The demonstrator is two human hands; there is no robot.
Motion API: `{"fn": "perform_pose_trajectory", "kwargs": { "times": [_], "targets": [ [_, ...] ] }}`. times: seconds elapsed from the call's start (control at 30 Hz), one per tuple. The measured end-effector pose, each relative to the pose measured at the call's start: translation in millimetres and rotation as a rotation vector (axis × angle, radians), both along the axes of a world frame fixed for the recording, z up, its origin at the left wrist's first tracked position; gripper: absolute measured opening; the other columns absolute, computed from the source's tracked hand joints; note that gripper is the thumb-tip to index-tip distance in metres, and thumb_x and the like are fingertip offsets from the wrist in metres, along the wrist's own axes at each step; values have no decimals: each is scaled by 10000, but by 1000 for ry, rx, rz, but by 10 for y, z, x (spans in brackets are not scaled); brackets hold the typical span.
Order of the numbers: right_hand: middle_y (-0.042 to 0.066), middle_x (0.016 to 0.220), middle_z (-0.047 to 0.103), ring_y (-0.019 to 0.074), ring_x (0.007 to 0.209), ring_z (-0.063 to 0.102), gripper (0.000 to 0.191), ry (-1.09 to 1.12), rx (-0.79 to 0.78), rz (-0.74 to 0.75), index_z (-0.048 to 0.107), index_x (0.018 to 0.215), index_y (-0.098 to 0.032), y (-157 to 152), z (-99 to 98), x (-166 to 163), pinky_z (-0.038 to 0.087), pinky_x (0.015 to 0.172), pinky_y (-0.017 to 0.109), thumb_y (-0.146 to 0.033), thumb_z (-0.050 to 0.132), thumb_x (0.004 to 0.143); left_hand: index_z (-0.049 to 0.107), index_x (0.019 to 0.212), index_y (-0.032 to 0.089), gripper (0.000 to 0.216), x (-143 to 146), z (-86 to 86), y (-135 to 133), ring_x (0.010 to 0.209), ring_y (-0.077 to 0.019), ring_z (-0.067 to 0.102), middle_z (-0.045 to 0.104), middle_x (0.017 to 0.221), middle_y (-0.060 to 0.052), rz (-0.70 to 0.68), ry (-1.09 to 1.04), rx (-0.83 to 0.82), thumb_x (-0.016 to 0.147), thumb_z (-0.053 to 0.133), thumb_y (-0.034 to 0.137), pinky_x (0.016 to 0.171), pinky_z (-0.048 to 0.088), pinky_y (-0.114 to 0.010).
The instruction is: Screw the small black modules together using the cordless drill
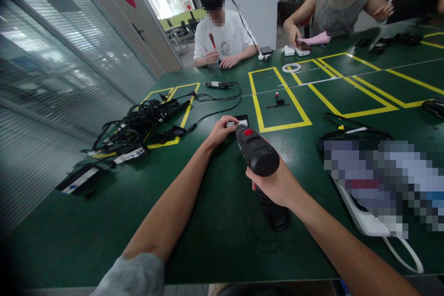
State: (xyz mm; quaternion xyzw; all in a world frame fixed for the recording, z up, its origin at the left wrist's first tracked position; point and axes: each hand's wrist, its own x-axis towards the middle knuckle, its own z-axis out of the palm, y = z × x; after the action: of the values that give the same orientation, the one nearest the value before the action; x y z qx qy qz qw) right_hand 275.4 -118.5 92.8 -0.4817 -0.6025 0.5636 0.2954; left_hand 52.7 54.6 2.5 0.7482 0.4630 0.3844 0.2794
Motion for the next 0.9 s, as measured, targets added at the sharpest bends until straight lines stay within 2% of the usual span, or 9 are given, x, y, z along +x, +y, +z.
{"fn": "perform_pose_trajectory", "kwargs": {
  "times": [0.27, 0.43, 0.63, 0.9],
  "targets": [
    [-18, 586, 584, 157, 560, 593, 77, -7, 10, 2, 577, 765, -198, -13, 17, 0, 496, 613, 306, -263, 556, 800, 671, 983, 179, 232, -1, -9, 8, 1049, -208, 528, 604, 1055, -60, -3, -10, 6, 772, 607, 253, 958, 409, -349],
    [-17, 583, 591, 159, 558, 597, 79, -26, 12, -7, 589, 784, -199, -10, 17, -6, 500, 611, 307, -273, 562, 795, 672, 968, 184, 219, 0, -24, 20, 1055, -208, 528, 617, 1044, -55, 0, -14, 9, 767, 613, 246, 972, 405, -352],
    [1, 598, 592, 156, 575, 597, 161, -52, 24, 13, 584, 675, -201, -11, 24, -10, 499, 623, 308, -277, 540, 810, 672, 976, 188, 220, -3, -25, 20, 1068, -210, 526, 617, 1048, -54, 0, 5, 12, 772, 606, 237, 982, 401, -356],
    [-1, 594, 594, 160, 565, 596, 145, -27, 32, -2, 590, 672, -203, -17, 31, -4, 507, 619, 310, -270, 564, 798, 674, 978, 186, 221, -15, -40, 32, 1069, -211, 524, 623, 1045, -54, -16, -3, 32, 779, 606, 251, 987, 390, -359]
  ]
}}
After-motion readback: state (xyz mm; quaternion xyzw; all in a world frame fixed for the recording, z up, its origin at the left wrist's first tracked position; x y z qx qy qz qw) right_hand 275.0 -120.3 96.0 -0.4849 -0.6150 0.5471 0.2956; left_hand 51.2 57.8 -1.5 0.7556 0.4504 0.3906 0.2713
